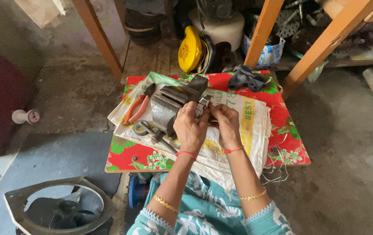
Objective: The person sits on the floor and uses a small metal tool to scrape and clean the surface of a cylindrical mechanical part clamped in a bench vise. The person repeatedly scrapes the part's surface and rotates it to access different areas.
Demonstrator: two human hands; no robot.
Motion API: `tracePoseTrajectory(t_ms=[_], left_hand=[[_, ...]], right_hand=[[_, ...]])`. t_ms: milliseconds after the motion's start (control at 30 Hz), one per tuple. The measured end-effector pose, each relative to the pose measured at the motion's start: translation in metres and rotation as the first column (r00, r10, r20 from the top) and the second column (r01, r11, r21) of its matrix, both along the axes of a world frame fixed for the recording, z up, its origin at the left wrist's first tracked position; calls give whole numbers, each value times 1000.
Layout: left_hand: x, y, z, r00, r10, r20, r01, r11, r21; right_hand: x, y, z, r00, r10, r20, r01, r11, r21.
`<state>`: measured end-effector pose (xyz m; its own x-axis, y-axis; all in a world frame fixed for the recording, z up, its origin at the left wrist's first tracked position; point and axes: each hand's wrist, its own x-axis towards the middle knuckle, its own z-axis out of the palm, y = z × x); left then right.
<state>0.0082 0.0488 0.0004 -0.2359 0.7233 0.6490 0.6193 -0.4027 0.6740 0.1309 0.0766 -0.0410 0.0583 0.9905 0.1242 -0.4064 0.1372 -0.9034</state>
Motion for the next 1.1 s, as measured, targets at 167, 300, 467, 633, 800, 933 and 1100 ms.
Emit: tracePoseTrajectory(t_ms=[167,300,467,633,800,933,1100], left_hand=[[-1,0,-1,1000,-7,1,7,1000,15],[0,0,0,1000,-11,5,11,1000,8],[-1,-1,1,1000,-18,1,18,999,28],[-2,0,0,999,-30,-14,30,999,32],[-2,0,-2,999,-36,-17,36,999,1],[0,2,-3,999,-31,-8,31,999,9],[0,2,-2,999,-33,-13,33,999,14]], right_hand=[[7,4,1,1000,11,-23,-11,999,-33],[8,4,2,1000,5,-28,-6,999,-48],[9,7,2,1000,14,-21,-15,997,-76],[12,11,0,998,35,-60,-41,995,-94],[12,16,-8,990,65,-125,-77,993,-87],[12,19,-11,988,75,-136,-90,990,-110],[8,9,-6,976,103,-194,-119,990,-73]])
